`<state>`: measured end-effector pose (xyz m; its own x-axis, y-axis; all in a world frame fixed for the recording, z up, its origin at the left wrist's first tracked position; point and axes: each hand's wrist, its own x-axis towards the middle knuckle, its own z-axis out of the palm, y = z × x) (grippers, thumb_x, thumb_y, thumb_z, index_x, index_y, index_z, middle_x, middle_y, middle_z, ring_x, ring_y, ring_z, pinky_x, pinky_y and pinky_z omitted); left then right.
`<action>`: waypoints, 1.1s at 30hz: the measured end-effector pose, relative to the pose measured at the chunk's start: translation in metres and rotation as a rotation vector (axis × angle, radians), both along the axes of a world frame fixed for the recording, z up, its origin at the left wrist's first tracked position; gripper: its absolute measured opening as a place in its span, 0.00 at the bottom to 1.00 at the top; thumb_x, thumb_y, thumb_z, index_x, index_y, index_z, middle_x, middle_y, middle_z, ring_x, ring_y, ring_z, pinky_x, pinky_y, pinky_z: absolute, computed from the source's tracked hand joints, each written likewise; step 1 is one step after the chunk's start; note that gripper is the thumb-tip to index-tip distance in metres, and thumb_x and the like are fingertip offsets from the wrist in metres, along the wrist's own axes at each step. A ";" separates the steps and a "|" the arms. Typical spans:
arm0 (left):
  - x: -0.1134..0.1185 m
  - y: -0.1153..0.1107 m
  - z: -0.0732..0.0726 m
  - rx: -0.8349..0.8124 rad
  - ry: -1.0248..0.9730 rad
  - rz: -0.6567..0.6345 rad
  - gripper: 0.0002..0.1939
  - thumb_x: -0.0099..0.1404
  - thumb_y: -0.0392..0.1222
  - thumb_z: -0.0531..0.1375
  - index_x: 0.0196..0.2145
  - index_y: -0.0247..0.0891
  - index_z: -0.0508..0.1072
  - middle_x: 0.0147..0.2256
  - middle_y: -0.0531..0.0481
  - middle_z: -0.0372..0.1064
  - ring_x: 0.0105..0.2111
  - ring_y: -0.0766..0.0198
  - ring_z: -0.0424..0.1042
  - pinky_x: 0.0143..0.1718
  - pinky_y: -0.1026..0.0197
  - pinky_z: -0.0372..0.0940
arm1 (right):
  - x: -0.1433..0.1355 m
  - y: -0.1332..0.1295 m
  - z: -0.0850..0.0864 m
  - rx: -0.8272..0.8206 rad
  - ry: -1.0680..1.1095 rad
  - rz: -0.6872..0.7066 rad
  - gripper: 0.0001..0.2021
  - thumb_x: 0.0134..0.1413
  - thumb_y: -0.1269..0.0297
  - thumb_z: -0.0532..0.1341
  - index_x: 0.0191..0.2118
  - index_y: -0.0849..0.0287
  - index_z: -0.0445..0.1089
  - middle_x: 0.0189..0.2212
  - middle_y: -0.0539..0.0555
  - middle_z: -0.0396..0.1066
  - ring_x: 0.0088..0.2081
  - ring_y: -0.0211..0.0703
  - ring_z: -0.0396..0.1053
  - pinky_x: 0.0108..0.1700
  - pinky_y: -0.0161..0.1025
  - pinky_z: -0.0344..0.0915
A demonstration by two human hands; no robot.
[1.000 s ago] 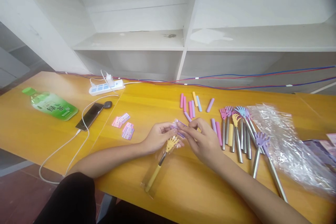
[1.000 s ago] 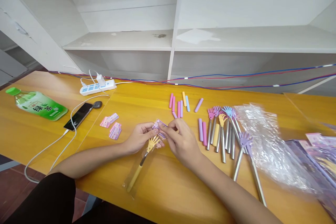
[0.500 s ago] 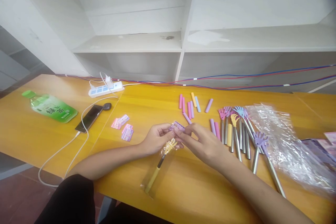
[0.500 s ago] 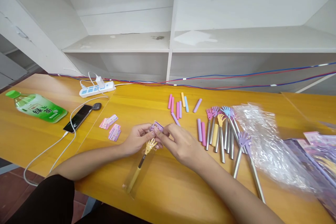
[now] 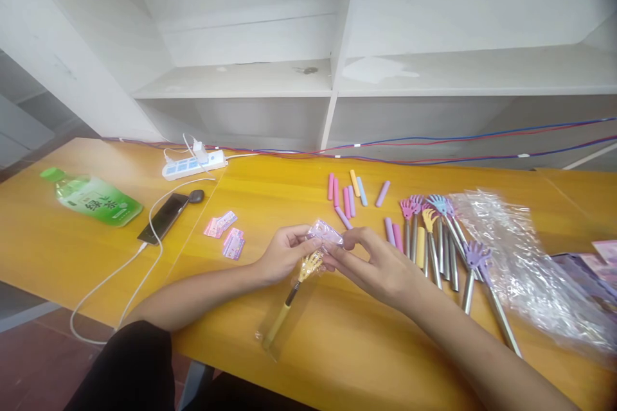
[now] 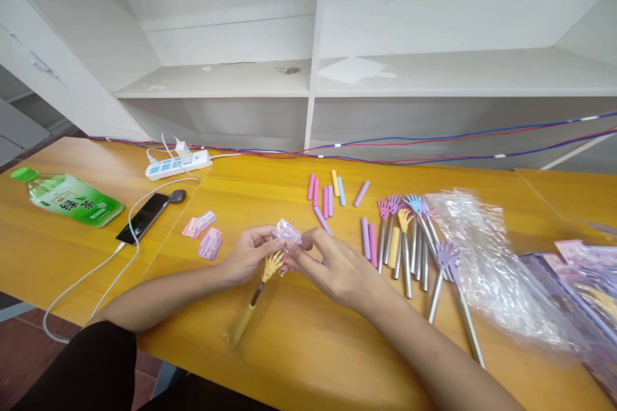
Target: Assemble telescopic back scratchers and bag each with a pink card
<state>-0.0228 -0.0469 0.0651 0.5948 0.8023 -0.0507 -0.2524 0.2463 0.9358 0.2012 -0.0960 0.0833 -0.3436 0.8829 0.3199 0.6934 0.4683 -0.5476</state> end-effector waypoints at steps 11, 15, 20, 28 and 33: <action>0.001 0.002 -0.001 -0.097 -0.033 0.002 0.15 0.64 0.48 0.71 0.42 0.33 0.82 0.37 0.45 0.80 0.33 0.66 0.77 0.38 0.64 0.72 | 0.012 0.001 0.010 0.032 -0.081 0.156 0.17 0.74 0.49 0.54 0.50 0.53 0.74 0.42 0.55 0.74 0.34 0.39 0.70 0.35 0.35 0.65; 0.002 0.000 0.006 -0.191 -0.044 -0.014 0.17 0.61 0.49 0.73 0.40 0.32 0.81 0.31 0.47 0.78 0.27 0.67 0.75 0.34 0.63 0.71 | 0.015 0.000 0.014 0.024 -0.079 0.170 0.14 0.74 0.52 0.55 0.49 0.53 0.73 0.41 0.53 0.74 0.33 0.37 0.71 0.35 0.34 0.66; 0.003 0.000 0.014 -0.268 -0.048 -0.090 0.19 0.59 0.50 0.72 0.39 0.31 0.80 0.29 0.44 0.78 0.27 0.59 0.79 0.32 0.60 0.72 | 0.014 -0.002 0.026 -0.086 -0.030 0.140 0.16 0.71 0.46 0.58 0.46 0.53 0.72 0.39 0.50 0.75 0.32 0.37 0.73 0.36 0.34 0.68; 0.000 0.001 0.015 -0.253 -0.055 -0.082 0.19 0.56 0.48 0.70 0.40 0.30 0.80 0.32 0.43 0.79 0.27 0.60 0.78 0.31 0.61 0.72 | 0.010 -0.003 0.035 -0.311 -0.053 0.037 0.19 0.71 0.43 0.53 0.43 0.54 0.69 0.40 0.50 0.76 0.39 0.42 0.76 0.45 0.39 0.71; 0.001 -0.004 0.016 -0.156 0.033 -0.097 0.22 0.58 0.52 0.74 0.42 0.32 0.78 0.33 0.45 0.78 0.26 0.63 0.77 0.29 0.61 0.73 | 0.008 -0.001 0.026 -0.318 -0.034 0.108 0.17 0.71 0.47 0.53 0.46 0.55 0.69 0.45 0.52 0.76 0.43 0.44 0.76 0.48 0.41 0.70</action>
